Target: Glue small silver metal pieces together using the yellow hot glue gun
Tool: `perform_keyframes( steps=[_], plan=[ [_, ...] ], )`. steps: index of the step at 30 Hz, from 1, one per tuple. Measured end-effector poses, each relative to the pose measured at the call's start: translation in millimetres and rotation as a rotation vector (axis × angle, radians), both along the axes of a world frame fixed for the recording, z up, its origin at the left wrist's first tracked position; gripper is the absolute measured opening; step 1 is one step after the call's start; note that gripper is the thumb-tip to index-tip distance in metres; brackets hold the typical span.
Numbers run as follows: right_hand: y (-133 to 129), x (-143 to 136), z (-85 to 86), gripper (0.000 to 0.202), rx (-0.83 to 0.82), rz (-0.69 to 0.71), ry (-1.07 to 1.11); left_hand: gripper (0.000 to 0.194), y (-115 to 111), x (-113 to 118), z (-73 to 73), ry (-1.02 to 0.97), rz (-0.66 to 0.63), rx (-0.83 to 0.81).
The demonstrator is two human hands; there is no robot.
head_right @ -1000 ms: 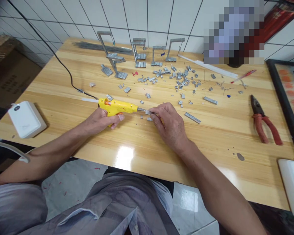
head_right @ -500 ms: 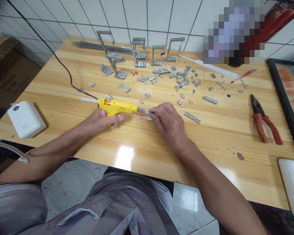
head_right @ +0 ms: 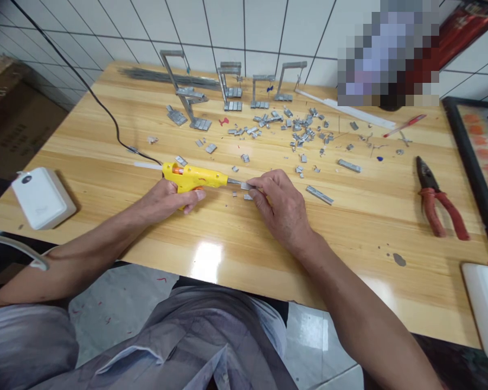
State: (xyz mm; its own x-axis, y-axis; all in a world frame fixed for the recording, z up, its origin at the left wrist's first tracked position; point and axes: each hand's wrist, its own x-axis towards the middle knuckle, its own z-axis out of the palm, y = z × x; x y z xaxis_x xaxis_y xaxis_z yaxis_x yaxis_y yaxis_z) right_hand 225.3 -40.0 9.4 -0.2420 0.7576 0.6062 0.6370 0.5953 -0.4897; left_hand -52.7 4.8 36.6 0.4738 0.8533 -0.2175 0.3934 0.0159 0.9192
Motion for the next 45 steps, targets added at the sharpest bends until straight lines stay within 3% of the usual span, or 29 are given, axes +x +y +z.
perform_keyframes(
  steps=[32,45],
  plan=[
    [0.7,-0.5,-0.9,0.016,0.005,0.004,0.024,0.029,0.2,-0.3,-1.1,-0.004,-0.024,0.013],
    [-0.2,0.5,1.4,0.017,-0.073,-0.018,0.022,0.028,-0.9,0.3,2.9,0.024,-0.028,0.008]
  ],
)
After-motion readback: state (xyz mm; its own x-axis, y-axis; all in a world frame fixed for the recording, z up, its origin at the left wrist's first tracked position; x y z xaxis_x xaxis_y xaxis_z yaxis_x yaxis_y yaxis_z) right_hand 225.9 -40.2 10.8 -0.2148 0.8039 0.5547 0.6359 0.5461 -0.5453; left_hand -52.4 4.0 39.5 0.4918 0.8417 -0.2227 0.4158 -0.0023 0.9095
